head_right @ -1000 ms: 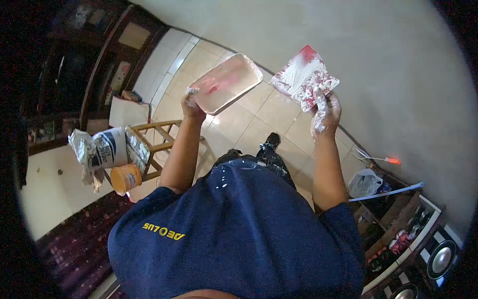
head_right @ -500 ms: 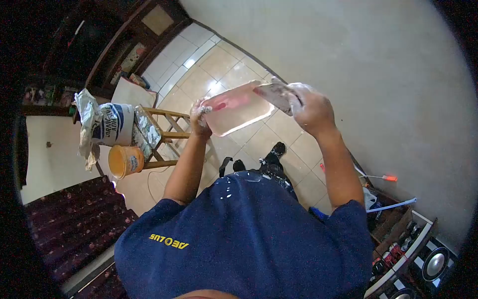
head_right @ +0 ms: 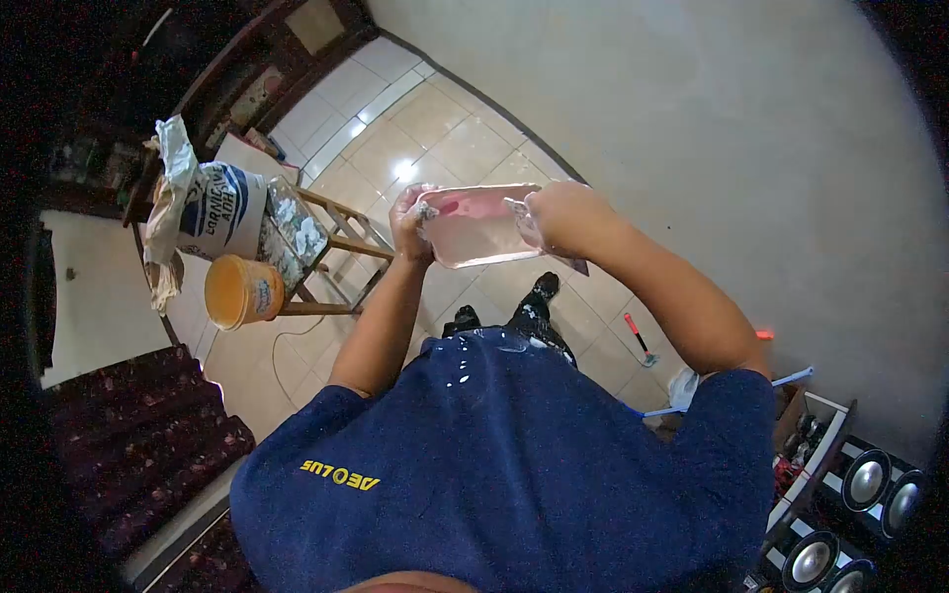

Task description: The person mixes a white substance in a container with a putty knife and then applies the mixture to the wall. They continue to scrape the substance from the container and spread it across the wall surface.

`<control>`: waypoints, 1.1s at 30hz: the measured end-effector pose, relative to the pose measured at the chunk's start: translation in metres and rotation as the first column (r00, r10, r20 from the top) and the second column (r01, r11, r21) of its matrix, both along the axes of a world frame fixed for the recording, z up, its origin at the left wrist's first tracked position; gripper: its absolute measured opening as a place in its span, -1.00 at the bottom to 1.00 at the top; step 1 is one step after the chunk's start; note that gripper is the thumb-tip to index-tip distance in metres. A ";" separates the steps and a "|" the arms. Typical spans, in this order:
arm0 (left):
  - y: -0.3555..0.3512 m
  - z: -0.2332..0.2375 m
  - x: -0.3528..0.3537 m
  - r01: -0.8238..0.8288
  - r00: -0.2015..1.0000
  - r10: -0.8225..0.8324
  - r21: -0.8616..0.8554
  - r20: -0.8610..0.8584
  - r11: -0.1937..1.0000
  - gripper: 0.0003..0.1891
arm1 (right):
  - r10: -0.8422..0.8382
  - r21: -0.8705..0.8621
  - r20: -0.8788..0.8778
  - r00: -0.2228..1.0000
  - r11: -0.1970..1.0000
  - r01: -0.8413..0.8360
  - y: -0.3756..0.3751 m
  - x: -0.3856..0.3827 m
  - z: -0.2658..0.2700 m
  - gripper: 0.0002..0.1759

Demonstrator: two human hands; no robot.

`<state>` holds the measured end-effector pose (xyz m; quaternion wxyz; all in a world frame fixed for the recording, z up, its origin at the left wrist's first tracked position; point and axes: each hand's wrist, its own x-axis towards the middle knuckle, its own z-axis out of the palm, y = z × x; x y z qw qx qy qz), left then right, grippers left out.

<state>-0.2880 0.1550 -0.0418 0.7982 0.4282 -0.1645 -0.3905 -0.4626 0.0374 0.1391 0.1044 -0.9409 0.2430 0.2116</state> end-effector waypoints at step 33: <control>-0.018 -0.029 -0.032 0.142 0.983 -0.127 0.109 -0.133 0.984 -0.68 | -0.991 0.984 -0.001 0.130 0.021 0.174 0.025 -0.109 -0.084 -0.63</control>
